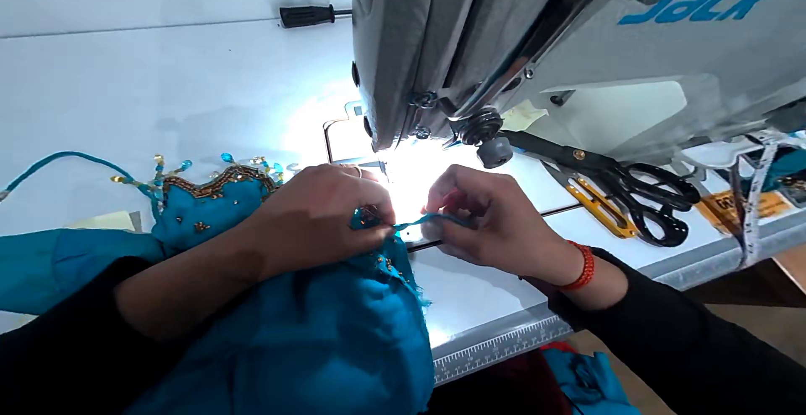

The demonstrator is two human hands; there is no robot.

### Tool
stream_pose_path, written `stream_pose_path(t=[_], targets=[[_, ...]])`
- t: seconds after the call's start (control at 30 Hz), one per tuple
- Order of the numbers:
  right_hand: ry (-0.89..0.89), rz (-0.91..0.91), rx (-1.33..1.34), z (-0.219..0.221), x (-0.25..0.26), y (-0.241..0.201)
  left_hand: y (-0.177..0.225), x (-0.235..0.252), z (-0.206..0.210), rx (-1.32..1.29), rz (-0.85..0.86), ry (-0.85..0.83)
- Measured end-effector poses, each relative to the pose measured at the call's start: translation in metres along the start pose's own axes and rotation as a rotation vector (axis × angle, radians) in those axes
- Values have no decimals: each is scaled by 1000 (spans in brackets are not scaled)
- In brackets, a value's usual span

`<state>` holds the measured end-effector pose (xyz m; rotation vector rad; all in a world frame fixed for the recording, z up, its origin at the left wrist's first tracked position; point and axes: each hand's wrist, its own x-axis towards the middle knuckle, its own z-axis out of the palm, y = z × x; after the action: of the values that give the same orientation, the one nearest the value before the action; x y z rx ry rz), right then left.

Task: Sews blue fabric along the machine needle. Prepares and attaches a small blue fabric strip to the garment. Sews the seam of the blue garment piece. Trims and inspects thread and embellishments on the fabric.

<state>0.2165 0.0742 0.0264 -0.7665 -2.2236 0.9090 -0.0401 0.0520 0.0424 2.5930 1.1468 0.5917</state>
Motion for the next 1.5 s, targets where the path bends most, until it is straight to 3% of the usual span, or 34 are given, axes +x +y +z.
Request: stream_pose_path(t=[0.3, 0.73, 0.87, 0.97, 1.03, 1.3, 1.5], targets=[[110, 292, 645, -13, -3, -4, 2, -1, -4, -110, -102, -26], [133, 298, 876, -11, 0, -1, -1, 0, -3, -122, -69, -3], [-54, 337, 1013, -16, -1, -4, -3, 0, -1, -103, -64, -22], [-336, 289, 903, -18, 1, 3, -1, 0, -1, -87, -73, -28], [-384, 248, 681, -12, 0, 1, 1, 0, -2, -68, -79, -10], [-169, -46, 111, 9, 10, -1, -7, -2, 6, -1, -1, 59], [-178, 44, 280, 6, 9, 2, -4, -3, 2, -26, -36, -8]])
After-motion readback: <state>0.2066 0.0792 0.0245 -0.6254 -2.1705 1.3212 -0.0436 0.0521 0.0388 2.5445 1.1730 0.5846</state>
